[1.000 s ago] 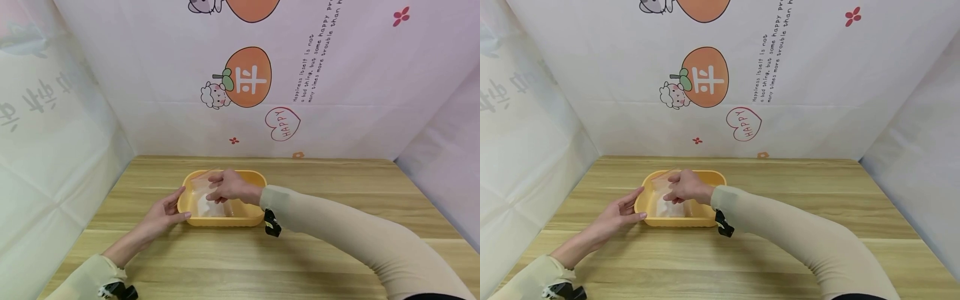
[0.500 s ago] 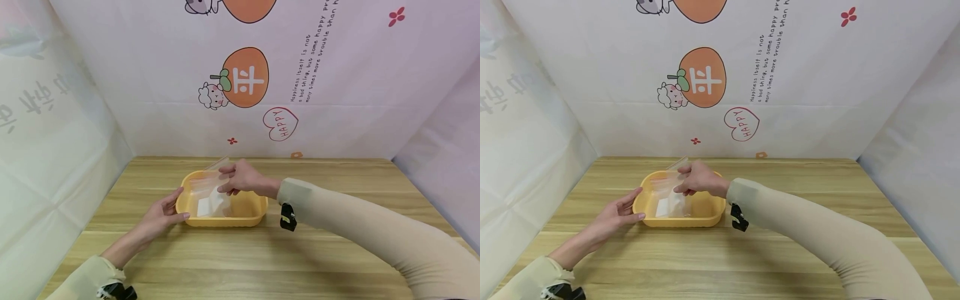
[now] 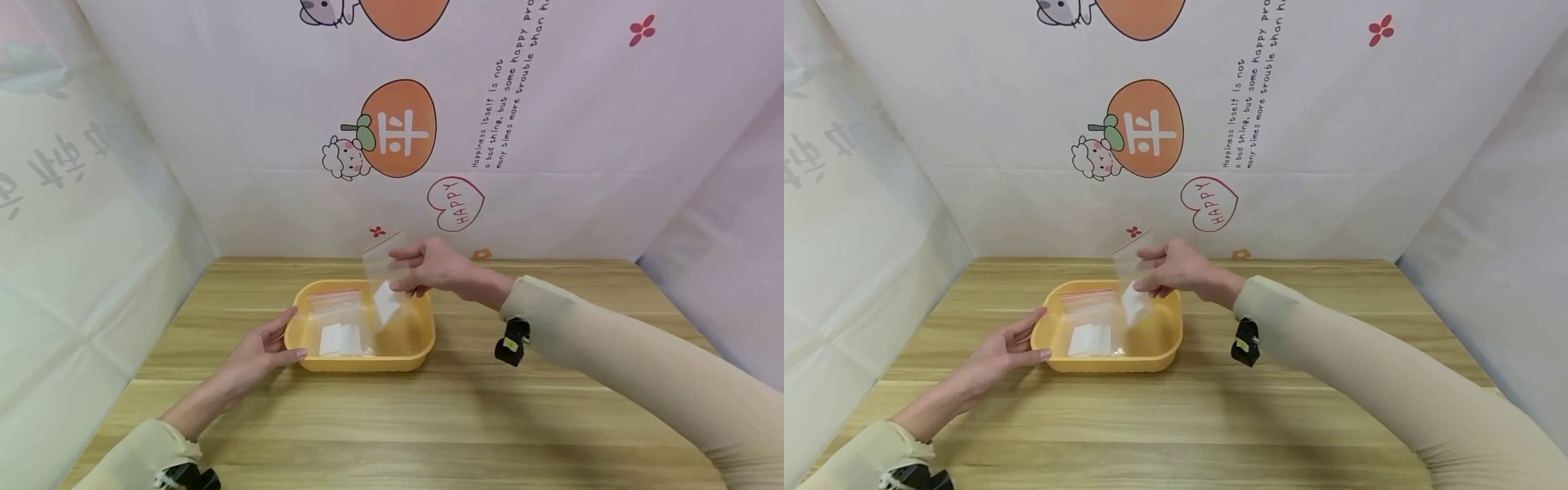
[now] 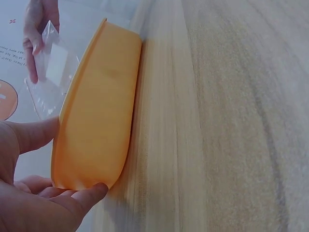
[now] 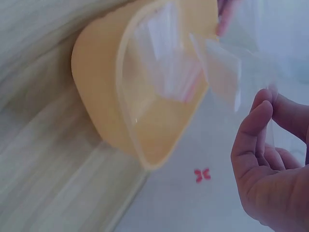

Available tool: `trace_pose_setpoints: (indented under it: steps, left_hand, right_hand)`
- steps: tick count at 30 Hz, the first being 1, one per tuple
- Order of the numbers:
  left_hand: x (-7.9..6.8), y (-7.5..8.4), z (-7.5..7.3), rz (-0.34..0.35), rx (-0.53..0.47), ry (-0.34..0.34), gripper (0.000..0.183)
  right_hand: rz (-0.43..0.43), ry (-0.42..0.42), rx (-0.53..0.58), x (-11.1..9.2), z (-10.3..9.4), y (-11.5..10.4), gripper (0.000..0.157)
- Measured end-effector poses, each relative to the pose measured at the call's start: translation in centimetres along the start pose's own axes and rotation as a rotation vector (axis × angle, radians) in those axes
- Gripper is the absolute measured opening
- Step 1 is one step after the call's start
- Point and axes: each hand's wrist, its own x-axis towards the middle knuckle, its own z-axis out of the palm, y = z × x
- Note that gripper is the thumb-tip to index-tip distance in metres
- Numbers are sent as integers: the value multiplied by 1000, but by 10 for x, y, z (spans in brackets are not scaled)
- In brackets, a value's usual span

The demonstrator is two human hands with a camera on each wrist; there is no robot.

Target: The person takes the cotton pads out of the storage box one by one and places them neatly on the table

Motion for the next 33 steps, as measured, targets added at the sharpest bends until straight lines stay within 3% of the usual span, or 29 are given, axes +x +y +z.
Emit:
trace_pose_setpoints:
  steps: [7,20,27,33]
  left_hand:
    - [-1,0,-2,-11,17,8,89]
    - [-1,-1,-4,-15,22,12,89]
    - [0,0,-4,-14,42,8,90]
    - [0,0,-5,-10,36,8,91]
  right_hand:
    - [-1,-2,16,-11,-34,12,72]
    - [71,-26,121,-21,-81,65,71]
    - [106,-17,167,-20,-93,89,71]
    - [142,-17,192,-10,-89,110,69]
